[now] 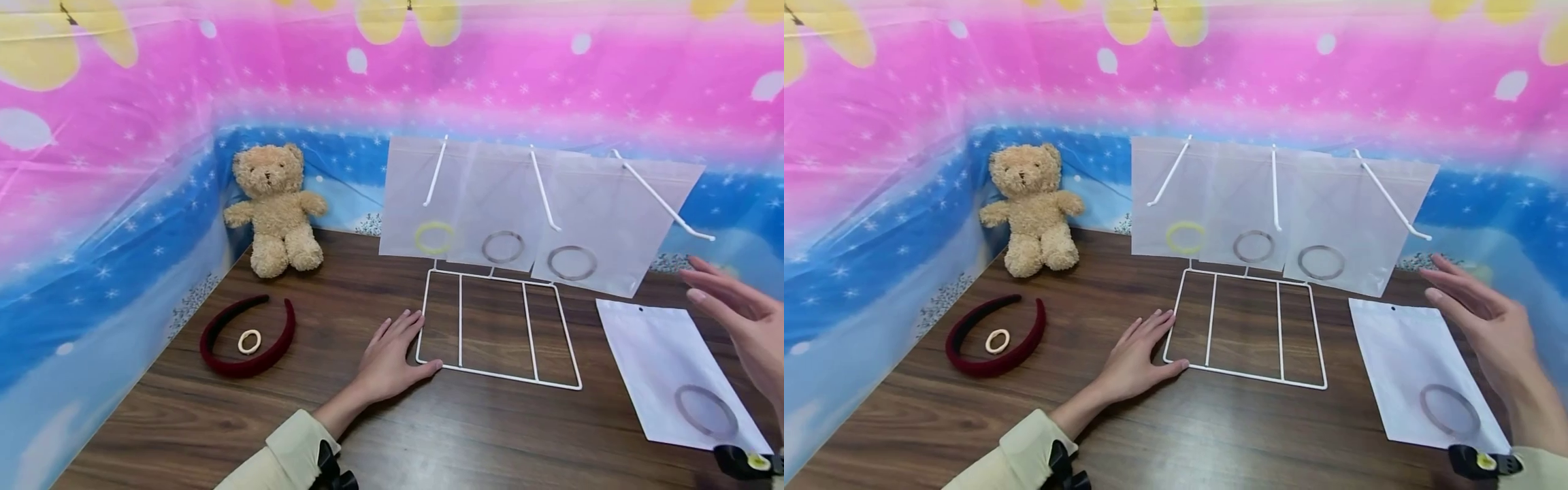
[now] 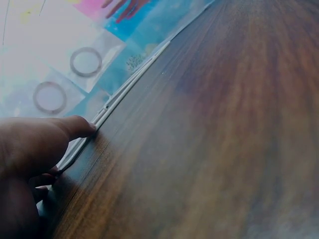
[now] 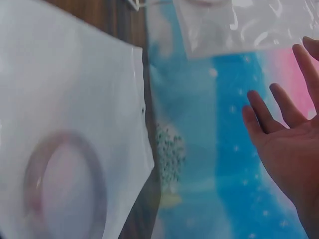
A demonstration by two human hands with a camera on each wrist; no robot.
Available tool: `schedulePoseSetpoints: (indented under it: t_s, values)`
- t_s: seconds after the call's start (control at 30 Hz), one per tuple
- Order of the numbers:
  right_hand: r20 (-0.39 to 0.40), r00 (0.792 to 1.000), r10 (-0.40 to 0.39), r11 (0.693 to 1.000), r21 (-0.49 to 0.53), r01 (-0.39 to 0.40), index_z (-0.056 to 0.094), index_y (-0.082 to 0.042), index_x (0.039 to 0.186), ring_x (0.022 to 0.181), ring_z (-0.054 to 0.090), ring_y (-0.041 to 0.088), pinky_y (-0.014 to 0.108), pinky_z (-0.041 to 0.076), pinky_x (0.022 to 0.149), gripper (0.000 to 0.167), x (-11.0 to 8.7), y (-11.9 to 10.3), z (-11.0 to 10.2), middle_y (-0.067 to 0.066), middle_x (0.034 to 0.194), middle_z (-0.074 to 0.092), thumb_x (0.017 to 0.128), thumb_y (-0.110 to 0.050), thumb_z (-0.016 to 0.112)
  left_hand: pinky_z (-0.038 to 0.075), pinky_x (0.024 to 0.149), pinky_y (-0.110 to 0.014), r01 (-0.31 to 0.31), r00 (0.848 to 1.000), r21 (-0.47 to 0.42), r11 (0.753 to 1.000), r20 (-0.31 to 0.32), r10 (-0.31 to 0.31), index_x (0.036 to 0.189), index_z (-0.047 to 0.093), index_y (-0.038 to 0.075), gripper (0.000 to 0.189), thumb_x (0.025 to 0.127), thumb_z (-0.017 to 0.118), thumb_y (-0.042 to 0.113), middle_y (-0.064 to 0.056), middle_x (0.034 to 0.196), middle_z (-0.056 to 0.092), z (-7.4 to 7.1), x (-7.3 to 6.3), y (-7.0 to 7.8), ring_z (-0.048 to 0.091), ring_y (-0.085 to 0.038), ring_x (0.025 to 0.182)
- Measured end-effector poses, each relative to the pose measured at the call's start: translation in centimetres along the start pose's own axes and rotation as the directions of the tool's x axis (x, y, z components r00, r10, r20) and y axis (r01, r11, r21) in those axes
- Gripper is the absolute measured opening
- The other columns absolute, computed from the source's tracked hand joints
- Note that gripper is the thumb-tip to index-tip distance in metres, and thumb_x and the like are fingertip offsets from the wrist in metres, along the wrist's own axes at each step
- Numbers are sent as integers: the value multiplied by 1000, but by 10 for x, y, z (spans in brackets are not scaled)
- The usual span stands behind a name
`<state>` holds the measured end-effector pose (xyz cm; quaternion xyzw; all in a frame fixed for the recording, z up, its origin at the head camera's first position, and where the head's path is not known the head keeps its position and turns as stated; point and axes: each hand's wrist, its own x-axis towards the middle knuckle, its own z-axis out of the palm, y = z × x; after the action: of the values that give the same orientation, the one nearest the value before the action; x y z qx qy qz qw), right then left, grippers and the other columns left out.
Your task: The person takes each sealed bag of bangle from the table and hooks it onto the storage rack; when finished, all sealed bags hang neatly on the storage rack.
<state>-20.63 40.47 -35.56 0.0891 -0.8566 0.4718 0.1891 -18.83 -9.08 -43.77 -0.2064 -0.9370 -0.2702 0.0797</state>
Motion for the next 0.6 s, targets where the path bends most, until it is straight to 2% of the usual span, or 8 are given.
schedulePoseSetpoints:
  t_s: [0.1,0.17,0.23,0.3,0.4,0.5,0.6]
  values:
    - [-3,1000,-16,998,-55,16,49,-5,144,146,15,8,17,7,114,43,-11,11,-8,-8,157,31,101,-8,53,14,118,-43,-1,1000,-2,1000,5,1,149,41,5,85,87,65,58,-5,154,37,0,0,0,24,-21,145]
    - [-19,999,29,993,-114,-31,49,-7,145,145,19,7,10,15,109,43,-17,17,-11,-7,156,32,103,-14,51,14,118,-44,-4,1000,-3,1000,-1,4,148,42,5,84,87,66,56,-5,154,37,0,1,-1,24,-22,145]
    - [-38,991,127,975,-177,-132,45,-10,148,145,24,19,20,22,113,46,-21,22,-10,3,156,34,104,-24,47,14,117,-45,-5,1000,-5,1000,-6,5,148,42,5,83,87,66,55,-6,154,38,0,1,-2,25,-23,145]
    - [-51,967,250,935,-248,-255,40,-7,150,141,28,36,42,29,113,51,-23,27,-9,17,154,33,105,-30,45,15,117,-45,-6,1000,-6,1000,-9,6,148,43,5,83,86,66,55,-6,153,38,0,1,-2,25,-24,145]
    - [-52,927,372,852,-378,-363,39,3,147,124,34,57,69,34,96,53,-23,34,-7,37,143,34,105,-29,46,14,118,-44,-4,1000,-5,1000,-13,4,148,42,5,83,86,66,55,-7,153,38,-1,1,-2,25,-24,145]
    - [-42,914,404,785,-497,-370,41,12,139,112,42,59,67,43,83,50,-22,41,-7,42,131,38,102,-18,53,14,118,-44,-3,1000,-8,1000,-11,3,148,43,5,83,86,66,55,-6,153,38,0,1,-2,25,-23,145]
    - [-29,887,461,716,-579,-391,38,14,138,107,43,59,66,45,81,57,-22,46,-6,44,125,38,97,-18,61,14,117,-44,-3,1000,-12,1000,-2,3,148,43,5,83,86,66,55,-5,153,39,1,1,-1,25,-22,145]
